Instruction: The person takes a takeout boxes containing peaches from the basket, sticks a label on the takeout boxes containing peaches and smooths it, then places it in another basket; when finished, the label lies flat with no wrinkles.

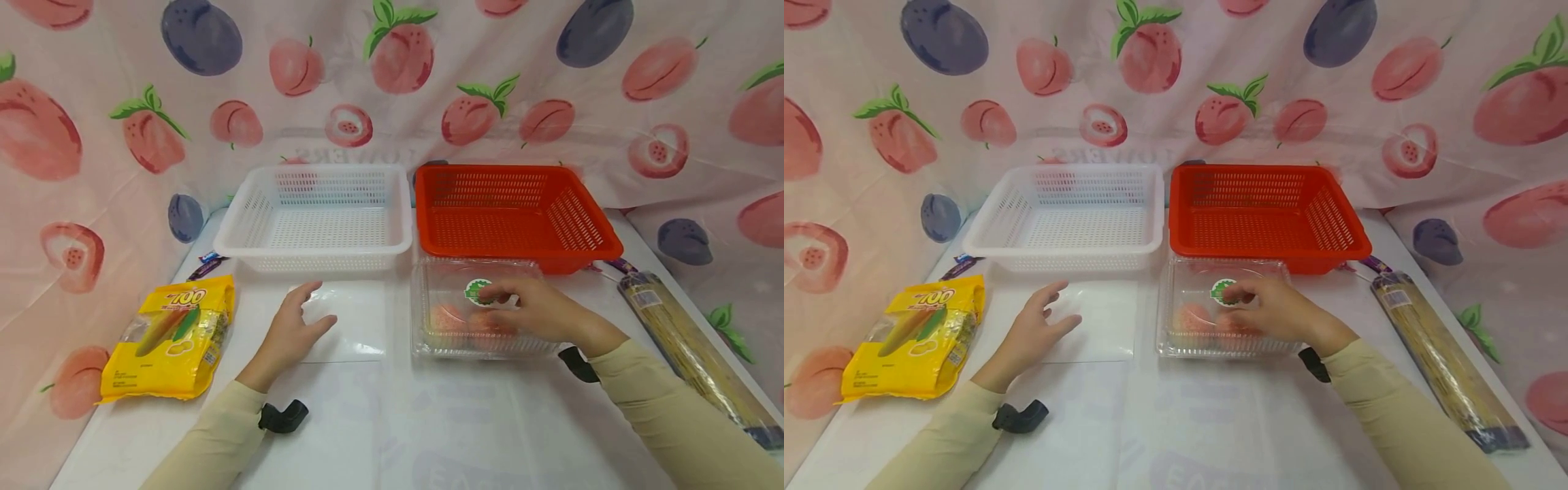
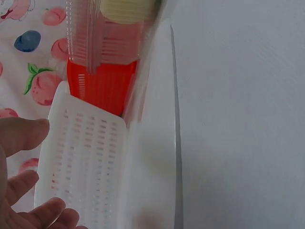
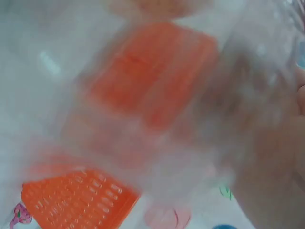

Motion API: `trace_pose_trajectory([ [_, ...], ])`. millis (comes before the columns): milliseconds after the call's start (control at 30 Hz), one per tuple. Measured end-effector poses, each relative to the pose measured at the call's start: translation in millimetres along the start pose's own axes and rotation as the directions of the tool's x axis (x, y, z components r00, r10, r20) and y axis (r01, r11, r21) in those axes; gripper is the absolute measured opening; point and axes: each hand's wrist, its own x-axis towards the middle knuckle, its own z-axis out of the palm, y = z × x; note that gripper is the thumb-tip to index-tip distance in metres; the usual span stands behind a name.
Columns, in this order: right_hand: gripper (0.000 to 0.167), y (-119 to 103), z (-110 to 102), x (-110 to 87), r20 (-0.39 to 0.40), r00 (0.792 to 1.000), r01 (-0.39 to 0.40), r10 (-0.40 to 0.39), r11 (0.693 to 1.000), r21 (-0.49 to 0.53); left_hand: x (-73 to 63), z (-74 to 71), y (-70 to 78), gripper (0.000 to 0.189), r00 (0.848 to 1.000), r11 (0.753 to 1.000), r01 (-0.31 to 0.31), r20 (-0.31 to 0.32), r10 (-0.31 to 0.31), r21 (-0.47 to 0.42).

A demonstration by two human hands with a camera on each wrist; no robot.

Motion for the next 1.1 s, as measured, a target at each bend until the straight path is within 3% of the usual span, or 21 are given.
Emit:
trace_pose_trajectory([
  [133,0.033,4.0,-3.7,-5.4,-0.029,0.999,-0.017,0.016,0.999,-0.036,0.8,9.8,7.4,0.066,0.999,0.998,-0.035,0.033,0.036,-0.053],
  [333,0.041,8.4,-12.5,-13.5,-0.050,0.997,-0.065,0.063,0.997,-0.034,2.7,22.7,15.9,0.066,0.994,0.990,-0.020,0.108,0.035,-0.136],
  [600,0.050,16.2,-26.5,-28.4,-0.152,0.982,-0.122,0.115,0.992,-0.037,7.2,39.8,34.9,0.065,0.971,0.968,-0.027,0.224,0.085,-0.248],
  [700,0.052,20.6,-25.4,-34.6,-0.193,0.975,-0.119,0.110,0.992,-0.036,10.1,45.8,43.7,0.064,0.960,0.959,-0.045,0.252,0.118,-0.280],
  [867,0.052,31.3,-20.4,-42.1,-0.250,0.964,-0.095,0.091,0.995,-0.004,15.2,55.4,58.2,0.064,0.950,0.954,-0.026,0.290,0.116,-0.298],
  [1100,0.057,45.6,-11.3,-50.7,-0.257,0.960,-0.107,0.111,0.994,0.026,21.7,68.4,68.1,0.065,0.933,0.946,-0.002,0.340,0.118,-0.324],
])
